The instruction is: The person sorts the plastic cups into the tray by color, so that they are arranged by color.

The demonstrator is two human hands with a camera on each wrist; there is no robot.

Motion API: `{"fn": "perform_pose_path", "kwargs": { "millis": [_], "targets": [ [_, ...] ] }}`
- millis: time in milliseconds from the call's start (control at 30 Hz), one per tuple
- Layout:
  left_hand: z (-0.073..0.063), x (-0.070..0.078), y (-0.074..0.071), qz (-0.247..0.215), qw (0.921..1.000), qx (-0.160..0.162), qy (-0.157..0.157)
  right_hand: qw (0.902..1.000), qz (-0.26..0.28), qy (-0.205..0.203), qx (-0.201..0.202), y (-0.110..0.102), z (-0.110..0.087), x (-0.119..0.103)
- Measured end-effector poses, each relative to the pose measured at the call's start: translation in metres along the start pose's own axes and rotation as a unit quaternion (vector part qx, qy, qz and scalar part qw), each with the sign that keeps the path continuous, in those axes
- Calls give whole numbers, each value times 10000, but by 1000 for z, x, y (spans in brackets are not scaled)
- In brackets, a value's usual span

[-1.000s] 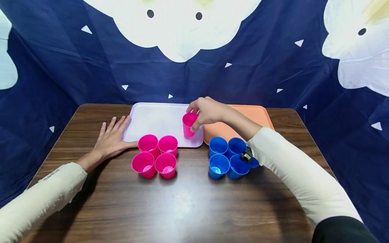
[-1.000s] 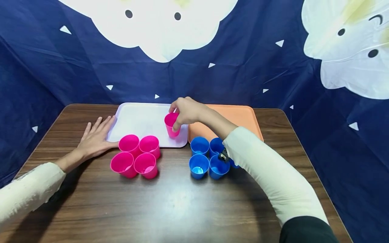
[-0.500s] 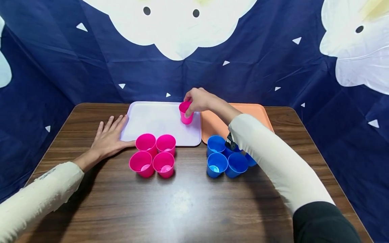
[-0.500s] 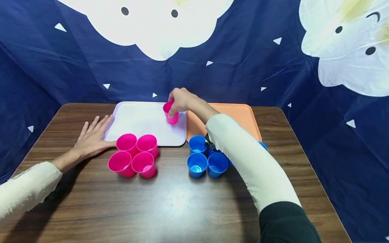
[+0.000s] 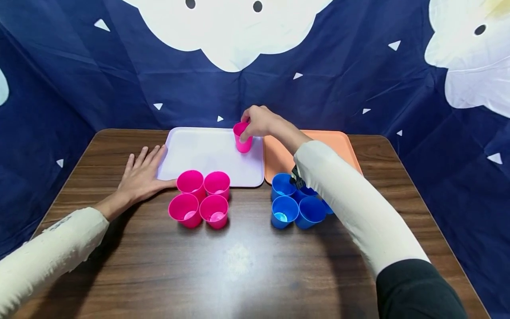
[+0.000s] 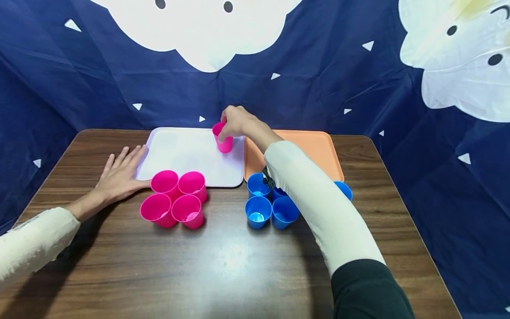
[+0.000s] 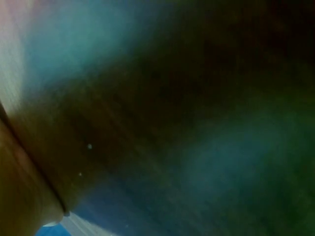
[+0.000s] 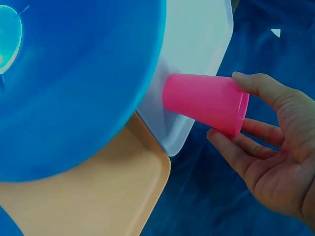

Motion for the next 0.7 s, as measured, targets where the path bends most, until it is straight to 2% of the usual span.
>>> {"fn": "perform_pose_path", "kwargs": {
  "millis": [100, 300, 467, 500, 600, 700],
  "targets": [
    [0, 2, -2, 61, 10000, 14, 8, 9999, 130, 5, -76, -2, -4, 2],
    [-1, -2, -1, 2, 9999, 100, 49, 9986, 512, -88, 32, -21, -45, -13],
    [-3, -8, 8, -167, 9997, 121, 87, 9980, 547, -225, 228, -21, -54, -9],
    [-5, -9, 5, -156, 9998, 134, 69, 9978, 532, -285, 291, -23, -56, -12],
    [-5, -8, 9, -177, 9998, 81, 67, 9977, 458, -335, 363, -23, -64, -9],
    [-7, -4, 6, -141, 9998, 118, 71, 9968, 446, -435, 492, -27, -72, -11]
  ]
}}
Point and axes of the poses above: each hand's wrist, its own z-axis towards the middle knuckle, its own y-axis out of the palm, x = y × z, the point moved 8 cm from there along z, towards the middle knuckle, and after that the axes turned 13 degrees about -z, right-handed, at the moved point
